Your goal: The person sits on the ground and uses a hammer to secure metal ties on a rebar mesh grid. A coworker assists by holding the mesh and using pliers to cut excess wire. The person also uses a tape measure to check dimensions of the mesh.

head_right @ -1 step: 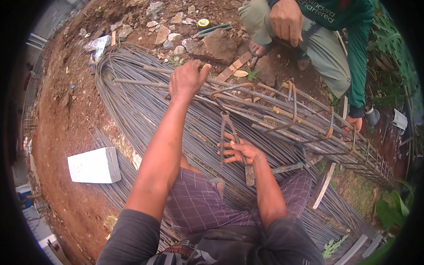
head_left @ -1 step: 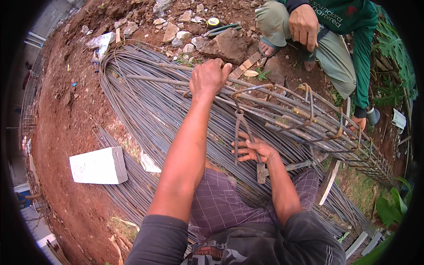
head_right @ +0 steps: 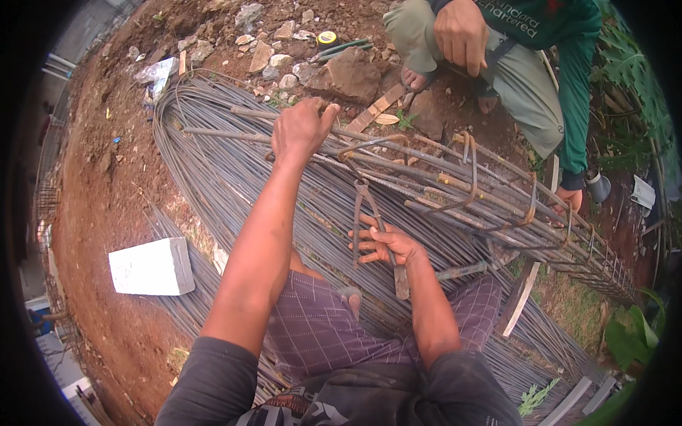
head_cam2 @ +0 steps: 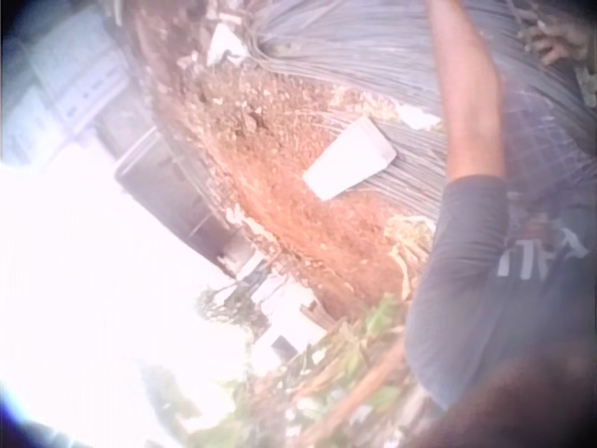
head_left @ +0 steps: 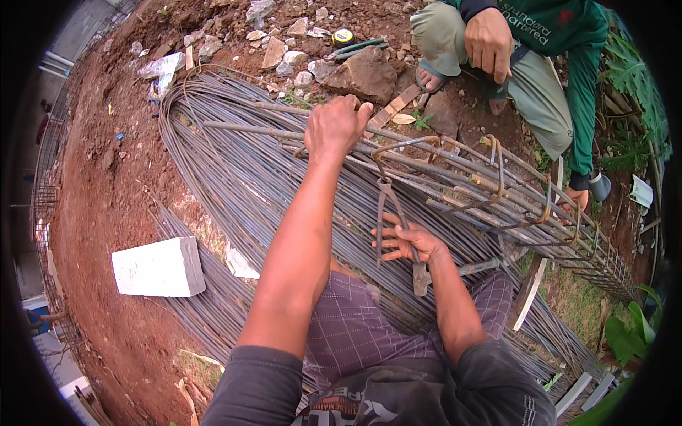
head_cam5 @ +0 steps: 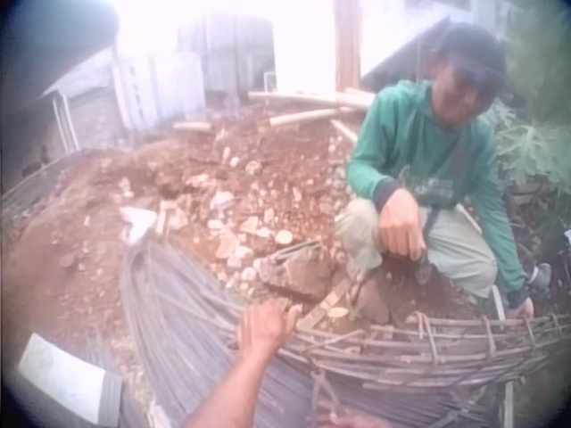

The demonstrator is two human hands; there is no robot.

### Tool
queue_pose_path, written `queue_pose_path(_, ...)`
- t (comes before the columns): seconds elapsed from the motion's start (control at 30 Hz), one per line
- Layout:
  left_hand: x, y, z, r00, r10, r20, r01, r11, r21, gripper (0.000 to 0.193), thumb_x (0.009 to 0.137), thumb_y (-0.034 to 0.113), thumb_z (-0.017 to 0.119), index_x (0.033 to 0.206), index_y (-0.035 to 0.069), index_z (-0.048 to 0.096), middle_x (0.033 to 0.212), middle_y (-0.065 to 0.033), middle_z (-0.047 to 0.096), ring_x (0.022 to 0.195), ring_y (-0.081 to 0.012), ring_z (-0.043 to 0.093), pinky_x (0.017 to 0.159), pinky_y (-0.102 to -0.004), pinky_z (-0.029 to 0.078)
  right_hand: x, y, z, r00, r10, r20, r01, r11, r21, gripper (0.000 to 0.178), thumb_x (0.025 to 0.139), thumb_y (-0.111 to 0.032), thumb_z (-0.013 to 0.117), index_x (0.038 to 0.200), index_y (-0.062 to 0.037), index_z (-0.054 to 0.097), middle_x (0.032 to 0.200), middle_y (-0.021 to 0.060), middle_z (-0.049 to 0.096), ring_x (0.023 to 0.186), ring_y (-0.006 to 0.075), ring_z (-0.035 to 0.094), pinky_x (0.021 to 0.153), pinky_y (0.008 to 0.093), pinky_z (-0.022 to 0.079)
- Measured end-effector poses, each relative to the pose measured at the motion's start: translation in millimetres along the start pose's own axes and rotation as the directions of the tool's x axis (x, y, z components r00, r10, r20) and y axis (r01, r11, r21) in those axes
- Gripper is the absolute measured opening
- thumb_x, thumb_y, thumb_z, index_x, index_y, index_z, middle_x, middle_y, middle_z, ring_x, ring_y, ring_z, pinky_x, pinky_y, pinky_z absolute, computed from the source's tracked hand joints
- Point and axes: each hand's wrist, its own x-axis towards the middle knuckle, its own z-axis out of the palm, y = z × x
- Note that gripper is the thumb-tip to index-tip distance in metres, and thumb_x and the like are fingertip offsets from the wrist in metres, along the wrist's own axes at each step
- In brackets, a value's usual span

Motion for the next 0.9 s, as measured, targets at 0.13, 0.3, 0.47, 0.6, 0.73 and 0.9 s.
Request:
queue_pose_path(0.13,3.5,5.2,-5.5,1.0,-0.006,0.01,0.006,1.0,-0.017,0.038,0.089,0.047,0.059,0.101,0.013,0.073,0.094,-0.0175,0.069,0.089,-0.0389,0.065,0.08,-0.0476,0.051,4.4,-3.2,-4.4,1.0,-0.011,0.006,0.011,1.0,-0.022,0.093,0.088,-0.04,0.068,0.153,-0.0061,0.012,0.141,0.0254,0.04,0.128,0.0409,0.047,0.095,0.0572,0.05)
queue_pose_path(0.3,3.4,3.4,-5.2,1.0,0.001,0.008,-0.001,1.0,-0.005,0.039,0.089,0.046,0.058,0.098,0.011,0.072,0.093,-0.0183,0.069,0.089,-0.039,0.065,0.08,-0.0481,0.05,6.4,4.9,2.4,0.998,-0.048,-0.049,0.049,0.999,0.022,0.079,0.09,-0.039,0.067,0.149,-0.0058,0.026,0.122,0.0186,0.053,0.113,0.033,0.057,0.092,0.0535,0.053)
queue_pose_path(0.47,3.4,1.1,-3.9,0.999,0.024,-0.024,-0.025,0.999,-0.027,0.038,0.089,0.046,0.059,0.098,0.011,0.071,0.092,-0.0183,0.069,0.088,-0.039,0.065,0.079,-0.0492,0.05,39.5,41.8,16.1,0.996,-0.07,-0.063,0.089,0.923,0.373,0.039,0.095,-0.032,0.061,0.123,-0.0049,0.053,0.093,0.0063,0.056,0.082,0.02,0.06,0.075,0.0421,0.056)
queue_pose_path(0.6,1.7,8.2,-6.6,1.0,-0.004,0.01,0.004,1.0,-0.015,0.038,0.088,0.045,0.059,0.099,0.011,0.071,0.094,-0.0174,0.069,0.089,-0.0388,0.065,0.078,-0.0488,0.05,66.5,60.1,31.7,0.922,-0.066,-0.381,0.143,0.974,0.175,0.031,0.097,-0.033,0.056,0.109,-0.0052,0.055,0.084,0.0078,0.057,0.078,0.02,0.058,0.073,0.0382,0.052)
queue_pose_path(0.73,3.4,0.8,1.3,1.0,0.011,-0.025,-0.012,0.999,-0.031,0.037,0.088,0.045,0.059,0.099,0.012,0.072,0.094,-0.0172,0.069,0.088,-0.039,0.065,0.078,-0.0486,0.051,53.9,41.9,33.5,0.63,-0.29,-0.721,-0.342,0.729,-0.592,0.04,0.096,-0.037,0.055,0.112,0.0002,0.055,0.091,0.0186,0.063,0.089,0.0339,0.063,0.082,0.046,0.05)
queue_pose_path(0.9,2.3,-1.1,-4.6,1.0,-0.004,-0.017,0.003,0.998,-0.061,0.036,0.087,0.044,0.06,0.096,0.011,0.072,0.094,-0.0174,0.069,0.088,-0.0388,0.065,0.078,-0.0484,0.051,8.2,-11.1,28.8,0.669,-0.337,-0.662,-0.559,0.358,-0.748,0.042,0.096,-0.035,0.055,0.109,0.0042,0.056,0.096,0.0214,0.065,0.091,0.0328,0.064,0.082,0.0452,0.048)
